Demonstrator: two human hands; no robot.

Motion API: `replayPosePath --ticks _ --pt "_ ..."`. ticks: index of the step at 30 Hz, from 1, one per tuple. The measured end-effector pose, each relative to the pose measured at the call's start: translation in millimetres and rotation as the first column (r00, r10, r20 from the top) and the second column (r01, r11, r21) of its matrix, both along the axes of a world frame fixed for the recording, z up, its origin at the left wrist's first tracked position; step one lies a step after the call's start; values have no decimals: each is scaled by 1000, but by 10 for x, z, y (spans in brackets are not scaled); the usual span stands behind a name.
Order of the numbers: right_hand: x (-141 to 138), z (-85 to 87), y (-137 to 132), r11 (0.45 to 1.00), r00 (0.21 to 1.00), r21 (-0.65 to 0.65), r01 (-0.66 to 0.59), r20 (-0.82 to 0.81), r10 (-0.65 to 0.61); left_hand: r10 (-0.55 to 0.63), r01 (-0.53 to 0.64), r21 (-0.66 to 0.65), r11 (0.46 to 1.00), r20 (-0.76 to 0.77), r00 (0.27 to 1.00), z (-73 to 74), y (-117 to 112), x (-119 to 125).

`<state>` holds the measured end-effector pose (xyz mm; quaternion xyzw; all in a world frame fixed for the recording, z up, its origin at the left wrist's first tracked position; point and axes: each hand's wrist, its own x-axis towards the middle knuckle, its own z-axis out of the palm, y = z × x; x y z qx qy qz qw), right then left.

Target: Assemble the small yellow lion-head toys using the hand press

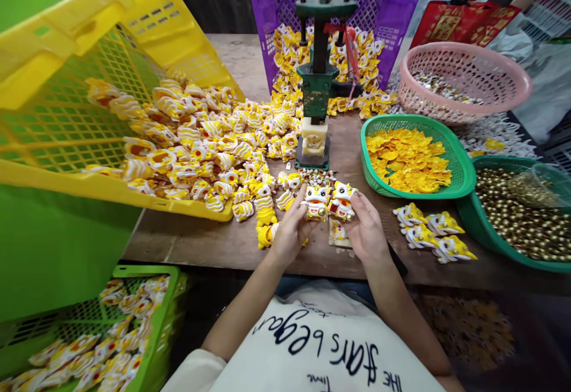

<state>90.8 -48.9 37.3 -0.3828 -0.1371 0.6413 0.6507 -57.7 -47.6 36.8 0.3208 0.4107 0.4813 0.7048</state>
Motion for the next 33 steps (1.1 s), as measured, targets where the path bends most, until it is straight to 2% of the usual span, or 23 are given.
replayPosePath --ticks 8,15,22,26,29,33 --pt "-2 -30 -4 999 999 -41 -20 31 22 7 4 -87 996 133 991 10 37 9" --pt "-19 -80 -28 997 999 -72 -36 0 36 -45 47 -20 999 65 997 -4 37 -20" --pt "5 -105 -64 996 999 -76 -43 -20 42 -36 37 -10 999 67 997 -10 41 -28" --pt "24 -108 -77 996 999 -83 -32 -15 31 3 -3 -20 1000 6 1000 -20 34 -62" --pt "30 -110 -94 997 1000 -70 -25 -16 24 -19 18 -33 999 -22 1000 -8 13 -78" --pt "60 -104 -179 998 999 -63 -32 23 33 -41 41 37 998 -22 999 14 -45 -89"
